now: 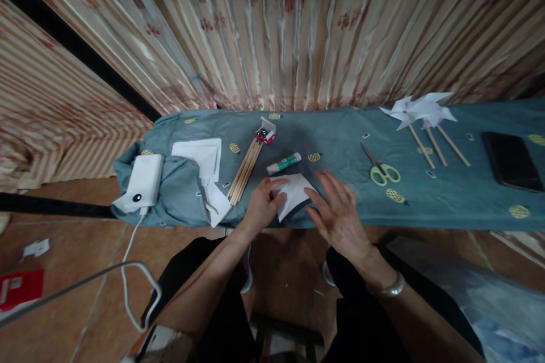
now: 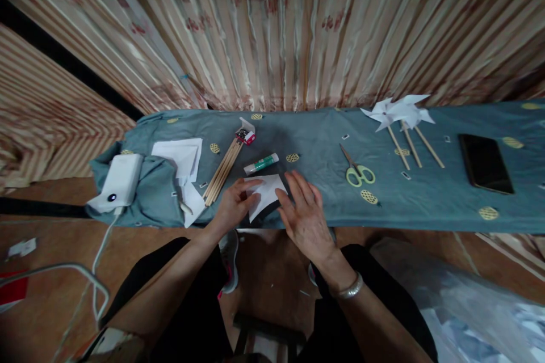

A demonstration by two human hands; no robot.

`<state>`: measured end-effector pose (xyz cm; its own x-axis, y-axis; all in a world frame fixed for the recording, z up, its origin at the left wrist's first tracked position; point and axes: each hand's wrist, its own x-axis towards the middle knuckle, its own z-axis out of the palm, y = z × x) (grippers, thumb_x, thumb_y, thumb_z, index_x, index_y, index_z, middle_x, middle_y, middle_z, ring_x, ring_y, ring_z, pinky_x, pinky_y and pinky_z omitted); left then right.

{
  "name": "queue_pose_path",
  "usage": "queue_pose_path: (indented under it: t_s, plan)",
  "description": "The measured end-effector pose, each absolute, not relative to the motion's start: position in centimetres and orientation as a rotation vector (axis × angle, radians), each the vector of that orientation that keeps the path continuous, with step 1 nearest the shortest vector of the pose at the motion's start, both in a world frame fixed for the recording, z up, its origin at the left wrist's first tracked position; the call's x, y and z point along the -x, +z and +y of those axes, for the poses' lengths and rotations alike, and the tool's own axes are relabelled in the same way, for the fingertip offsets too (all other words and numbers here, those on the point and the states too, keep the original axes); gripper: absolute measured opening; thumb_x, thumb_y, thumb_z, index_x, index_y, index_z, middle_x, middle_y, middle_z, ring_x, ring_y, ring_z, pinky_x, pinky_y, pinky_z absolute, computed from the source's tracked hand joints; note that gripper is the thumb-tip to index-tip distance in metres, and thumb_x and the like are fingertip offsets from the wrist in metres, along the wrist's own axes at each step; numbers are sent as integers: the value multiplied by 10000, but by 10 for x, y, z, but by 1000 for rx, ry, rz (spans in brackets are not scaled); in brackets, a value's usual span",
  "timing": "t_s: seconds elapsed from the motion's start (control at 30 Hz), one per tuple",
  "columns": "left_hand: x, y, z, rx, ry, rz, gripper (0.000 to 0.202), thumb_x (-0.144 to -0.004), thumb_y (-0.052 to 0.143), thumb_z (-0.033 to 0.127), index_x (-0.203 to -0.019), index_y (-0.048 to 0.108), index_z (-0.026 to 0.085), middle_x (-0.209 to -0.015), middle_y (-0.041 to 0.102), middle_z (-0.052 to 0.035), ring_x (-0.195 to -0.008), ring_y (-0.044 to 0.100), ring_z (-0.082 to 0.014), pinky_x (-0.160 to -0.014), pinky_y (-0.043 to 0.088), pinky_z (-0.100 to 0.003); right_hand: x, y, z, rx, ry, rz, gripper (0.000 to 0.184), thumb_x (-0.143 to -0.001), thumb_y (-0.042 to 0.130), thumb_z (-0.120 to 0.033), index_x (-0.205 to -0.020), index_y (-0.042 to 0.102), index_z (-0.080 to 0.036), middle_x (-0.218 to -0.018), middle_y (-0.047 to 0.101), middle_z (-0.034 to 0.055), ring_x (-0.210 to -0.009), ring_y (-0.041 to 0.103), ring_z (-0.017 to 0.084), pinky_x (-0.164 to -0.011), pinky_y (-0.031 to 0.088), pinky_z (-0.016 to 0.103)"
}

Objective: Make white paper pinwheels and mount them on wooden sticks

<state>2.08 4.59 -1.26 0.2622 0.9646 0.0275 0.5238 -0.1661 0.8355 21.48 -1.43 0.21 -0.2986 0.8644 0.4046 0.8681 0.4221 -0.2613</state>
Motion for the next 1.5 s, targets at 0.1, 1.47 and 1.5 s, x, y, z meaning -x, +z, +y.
queue_pose_path:
  t_s: [0.1, 1.47, 1.5]
  plan:
    - [-22, -9, 45, -1756, 715, 1363, 276, -814, 606, 173, -1066, 718, 180, -882, 598, -39, -719, 574, -132, -697, 487, -263, -214, 1, -15, 1434, -1, -2219, 238, -921, 471, -176, -1101, 622, -216, -1467, 469, 136, -1430, 310, 276, -1085, 317, 510]
    - [-27, -14, 29, -2462, 727, 1286, 393, -934, 510, 253, -1319, 509, 171, -1227, 646, -122, -1149, 564, -241, -942, 419, -417, -236, -22, -6, 1709, 725, -1572, 217, -828, 608, -362, -959, 721, -232, -851, 720, 39, -793, 669, 208, -775, 522, 355]
    - [-28, -14, 25, -2583, 742, 1201, 377, -948, 472, 231, -1318, 509, 174, -1315, 597, -131, -1237, 511, -245, -988, 396, -432, -236, -21, -6, 1707, 721, -1583, 213, -832, 602, -363, -949, 724, -232, -839, 717, 38, -780, 665, 207, -765, 522, 354]
